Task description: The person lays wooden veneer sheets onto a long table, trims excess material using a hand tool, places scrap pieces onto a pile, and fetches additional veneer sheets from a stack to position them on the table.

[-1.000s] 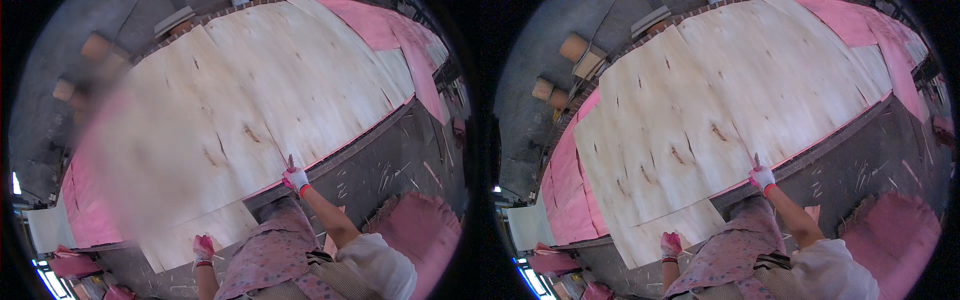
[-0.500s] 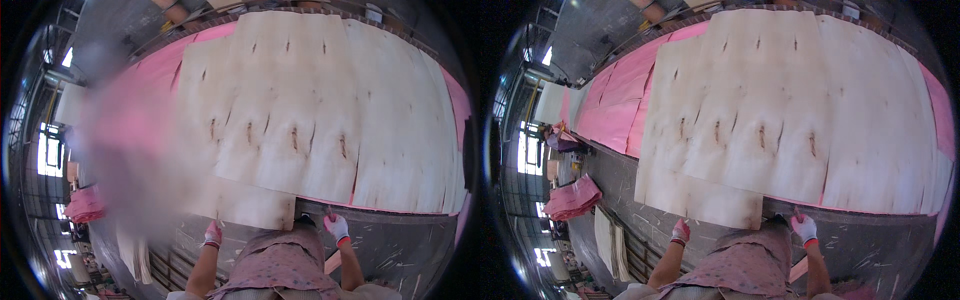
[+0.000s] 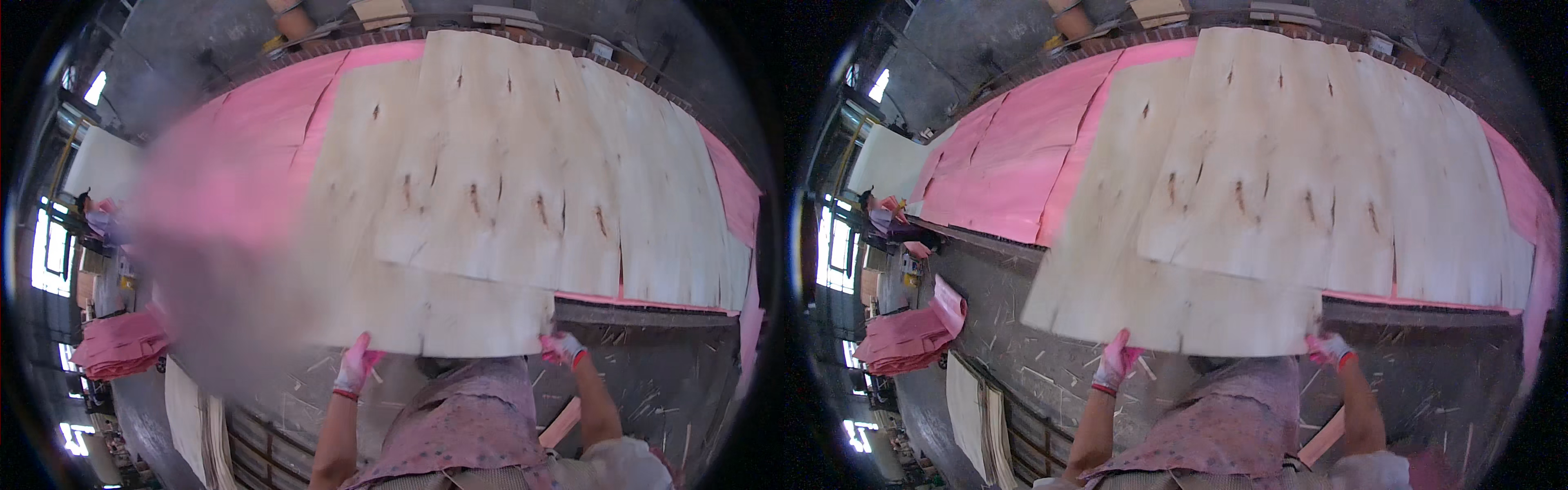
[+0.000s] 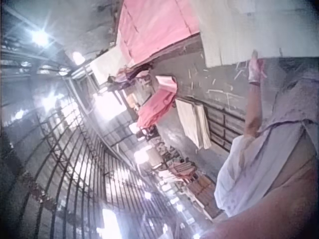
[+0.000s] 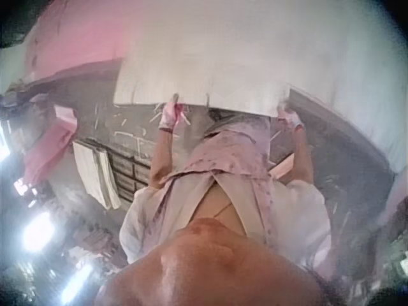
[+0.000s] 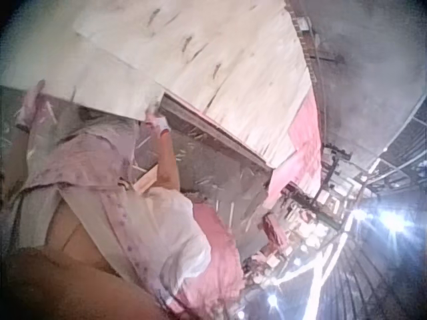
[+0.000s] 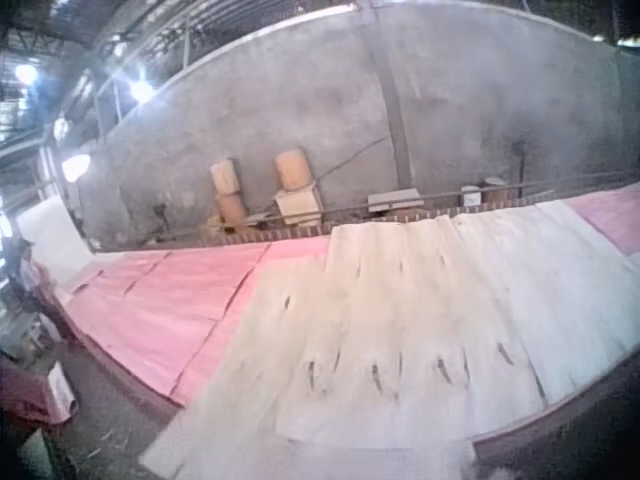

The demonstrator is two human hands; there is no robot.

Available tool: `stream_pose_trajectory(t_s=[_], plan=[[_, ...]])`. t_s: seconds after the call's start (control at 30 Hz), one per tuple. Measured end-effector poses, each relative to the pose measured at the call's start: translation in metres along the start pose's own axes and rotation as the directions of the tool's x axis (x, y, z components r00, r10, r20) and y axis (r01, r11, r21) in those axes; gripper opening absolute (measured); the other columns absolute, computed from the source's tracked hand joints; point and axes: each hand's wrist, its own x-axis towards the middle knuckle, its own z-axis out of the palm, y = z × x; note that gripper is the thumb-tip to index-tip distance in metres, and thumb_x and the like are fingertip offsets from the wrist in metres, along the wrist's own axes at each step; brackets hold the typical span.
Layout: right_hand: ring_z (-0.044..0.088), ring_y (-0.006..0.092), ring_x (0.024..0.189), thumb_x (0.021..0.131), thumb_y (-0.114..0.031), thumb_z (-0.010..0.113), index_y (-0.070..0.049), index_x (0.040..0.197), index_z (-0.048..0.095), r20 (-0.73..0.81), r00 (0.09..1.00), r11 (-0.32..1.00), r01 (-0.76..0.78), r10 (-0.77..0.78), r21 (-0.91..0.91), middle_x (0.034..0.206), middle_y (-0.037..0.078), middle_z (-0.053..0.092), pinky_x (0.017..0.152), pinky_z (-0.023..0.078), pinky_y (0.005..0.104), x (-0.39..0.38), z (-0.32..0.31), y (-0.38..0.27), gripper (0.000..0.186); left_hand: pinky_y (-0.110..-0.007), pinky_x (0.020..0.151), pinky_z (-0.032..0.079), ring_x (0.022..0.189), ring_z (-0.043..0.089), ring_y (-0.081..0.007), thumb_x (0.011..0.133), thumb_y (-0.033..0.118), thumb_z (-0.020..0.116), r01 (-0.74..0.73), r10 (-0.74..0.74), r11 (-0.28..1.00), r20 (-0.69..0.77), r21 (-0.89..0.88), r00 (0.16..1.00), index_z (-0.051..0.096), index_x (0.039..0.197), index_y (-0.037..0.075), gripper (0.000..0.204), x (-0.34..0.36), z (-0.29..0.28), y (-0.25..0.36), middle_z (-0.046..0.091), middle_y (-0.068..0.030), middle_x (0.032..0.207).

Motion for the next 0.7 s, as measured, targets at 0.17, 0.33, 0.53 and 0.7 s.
stream_pose_trajectory(t_s=[0.17, 0.33, 0.53, 0.7], plan=[[0.065, 0.0244, 0.064, 0.074, -0.037, 0.076, -0.003, 0.104, 0.056, -0.094, 0.995, 0.997, 0.019, -0.011, 0.079, 0.080, 0.012, 0.065, 0.055, 0.053, 0.0379, -0.070, 0.024, -0.041, 0.050, -0.026, 0.058, 0.051, 0.071, 0.063, -0.0130, 0.086, 0.017, 0.066, -0.490, 0.422, 0.827, 0.272, 0.275, 0.865, 0.062, 0.098, -0.001, 0.021, -0.057, 0.052, 0.104, 0.065, -0.0044, 0.083], [0.065, 0.0249, 0.067, 0.080, -0.027, 0.073, -0.003, 0.096, 0.061, 0.152, 0.982, 0.974, -0.142, 0.115, 0.177, 0.082, 0.013, 0.067, 0.066, 0.054, 0.0404, -0.089, 0.074, -0.053, 0.031, -0.028, 0.068, 0.054, 0.079, 0.064, -0.0155, 0.086, 0.016, 0.064, -0.606, 0.530, 0.783, 0.362, 0.141, 0.767, 0.060, 0.101, -0.003, 0.024, -0.076, 0.042, 0.192, 0.066, -0.0095, 0.092], [0.065, 0.0187, 0.065, 0.078, -0.014, 0.073, 0.002, 0.096, 0.065, 0.345, 0.932, 0.984, 0.055, -0.111, 0.170, 0.082, 0.009, 0.068, 0.057, 0.052, 0.0340, -0.084, 0.241, -0.091, 0.026, -0.038, 0.092, 0.048, 0.096, 0.062, -0.0279, 0.090, 0.014, 0.051, -0.770, 0.775, 0.558, 0.138, 0.307, 0.617, 0.060, 0.108, -0.006, 0.028, -0.023, -0.070, 0.264, 0.060, -0.0229, 0.110], [0.049, 0.0123, 0.049, 0.072, -0.026, 0.080, -0.004, 0.067, 0.063, 0.306, 0.949, 0.991, 0.107, -0.079, -0.076, 0.057, 0.000, 0.055, 0.044, 0.035, 0.0286, -0.058, 0.376, -0.190, 0.028, -0.036, 0.085, 0.050, 0.096, 0.061, -0.0229, 0.088, 0.024, 0.057, -0.873, 0.932, 0.298, 0.083, 0.385, 0.354, 0.057, 0.111, -0.004, 0.036, 0.055, -0.138, 0.374, 0.062, -0.0153, 0.105]])
